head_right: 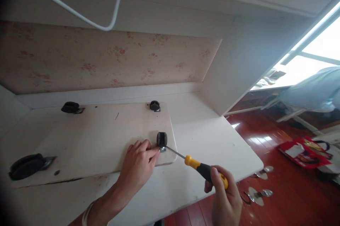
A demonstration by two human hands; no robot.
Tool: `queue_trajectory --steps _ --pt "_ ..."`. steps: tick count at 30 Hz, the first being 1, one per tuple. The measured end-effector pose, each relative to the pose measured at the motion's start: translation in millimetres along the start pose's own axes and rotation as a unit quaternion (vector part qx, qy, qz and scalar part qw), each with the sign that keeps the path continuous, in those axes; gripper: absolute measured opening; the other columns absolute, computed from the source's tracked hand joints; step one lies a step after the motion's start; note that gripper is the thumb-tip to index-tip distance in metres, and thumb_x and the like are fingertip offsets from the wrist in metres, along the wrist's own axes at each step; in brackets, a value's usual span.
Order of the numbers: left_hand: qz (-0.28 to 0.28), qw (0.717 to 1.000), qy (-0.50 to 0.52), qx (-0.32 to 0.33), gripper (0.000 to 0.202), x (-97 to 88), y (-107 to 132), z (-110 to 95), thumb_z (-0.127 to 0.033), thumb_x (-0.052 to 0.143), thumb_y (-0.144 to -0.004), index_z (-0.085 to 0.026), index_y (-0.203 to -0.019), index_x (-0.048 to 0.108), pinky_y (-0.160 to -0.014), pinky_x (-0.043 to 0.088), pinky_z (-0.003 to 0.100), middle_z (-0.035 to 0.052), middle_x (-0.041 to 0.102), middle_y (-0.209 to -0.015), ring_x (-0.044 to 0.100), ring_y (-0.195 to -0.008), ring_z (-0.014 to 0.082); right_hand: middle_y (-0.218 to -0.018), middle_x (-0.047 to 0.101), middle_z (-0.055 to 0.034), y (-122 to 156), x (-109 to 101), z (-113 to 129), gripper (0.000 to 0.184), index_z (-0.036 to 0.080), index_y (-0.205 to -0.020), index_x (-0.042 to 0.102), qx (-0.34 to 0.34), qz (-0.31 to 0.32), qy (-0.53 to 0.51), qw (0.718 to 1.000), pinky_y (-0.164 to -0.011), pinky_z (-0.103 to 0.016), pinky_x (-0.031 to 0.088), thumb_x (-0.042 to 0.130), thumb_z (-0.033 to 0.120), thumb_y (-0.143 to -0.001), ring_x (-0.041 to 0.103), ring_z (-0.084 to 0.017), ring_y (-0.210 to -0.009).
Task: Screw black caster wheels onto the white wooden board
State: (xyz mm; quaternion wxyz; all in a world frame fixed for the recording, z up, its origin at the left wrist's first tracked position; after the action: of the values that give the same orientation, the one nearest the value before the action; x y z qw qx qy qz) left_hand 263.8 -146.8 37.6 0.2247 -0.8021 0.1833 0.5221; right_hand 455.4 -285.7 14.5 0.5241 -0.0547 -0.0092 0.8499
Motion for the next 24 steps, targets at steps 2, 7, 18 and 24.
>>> queue_trajectory --steps 2,7,18,24 --pt "0.002 1.0 0.002 0.0 0.028 0.9 -0.2 -0.4 -0.026 0.052 -0.095 -0.025 -0.077 0.073 -0.073 0.032 0.039 0.0038 0.062 -0.082 0.053 -0.083 0.0219 -0.056 0.052 0.0029 0.1 0.1 -0.2 0.038 0.017 -0.091 0.064 -0.003 -0.003 -0.001 1.0 -0.054 -0.03 0.04 0.07 0.053 -0.078 0.048 -0.015 -0.054" --pt "0.002 1.0 0.003 0.001 0.026 2.6 0.2 -0.3 -0.025 0.055 -0.094 -0.026 -0.075 0.072 -0.072 0.031 0.039 0.0032 0.063 -0.082 0.053 -0.083 0.0214 -0.056 0.052 0.0029 0.1 -0.1 0.5 0.038 0.017 -0.091 0.064 -0.007 0.002 -0.001 1.0 -0.054 -0.03 0.04 0.069 0.052 -0.078 0.048 -0.014 -0.053" --pt "-0.003 1.0 0.004 -0.002 0.027 3.6 0.2 1.8 -0.026 0.053 -0.095 -0.026 -0.077 0.072 -0.072 0.031 0.038 0.0034 0.063 -0.081 0.053 -0.083 0.0221 -0.053 0.051 0.0032 2.3 -0.8 3.2 0.041 0.017 -0.091 0.065 -0.011 -0.01 0.023 1.0 -0.054 -0.029 0.039 0.069 0.055 -0.077 0.049 -0.015 -0.053" --pt "-0.006 1.0 0.006 0.0 0.026 4.4 -0.8 1.6 -0.027 0.054 -0.095 -0.027 -0.078 0.073 -0.072 0.031 0.038 0.0036 0.063 -0.082 0.053 -0.084 0.0223 -0.054 0.051 0.0035 3.1 -0.6 5.5 0.042 0.017 -0.092 0.064 -0.012 -0.009 0.037 0.999 -0.055 -0.029 0.04 0.068 0.057 -0.078 0.049 -0.014 -0.054"
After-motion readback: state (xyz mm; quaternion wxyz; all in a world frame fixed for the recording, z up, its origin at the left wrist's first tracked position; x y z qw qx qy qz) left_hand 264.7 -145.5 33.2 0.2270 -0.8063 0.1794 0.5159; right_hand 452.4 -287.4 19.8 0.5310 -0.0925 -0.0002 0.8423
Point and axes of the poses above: each hand's wrist, its own y-axis away from the middle knuckle, its own x-axis out of the palm, z = x × y, the point moved 1 cm from there along -y, towards the middle knuckle
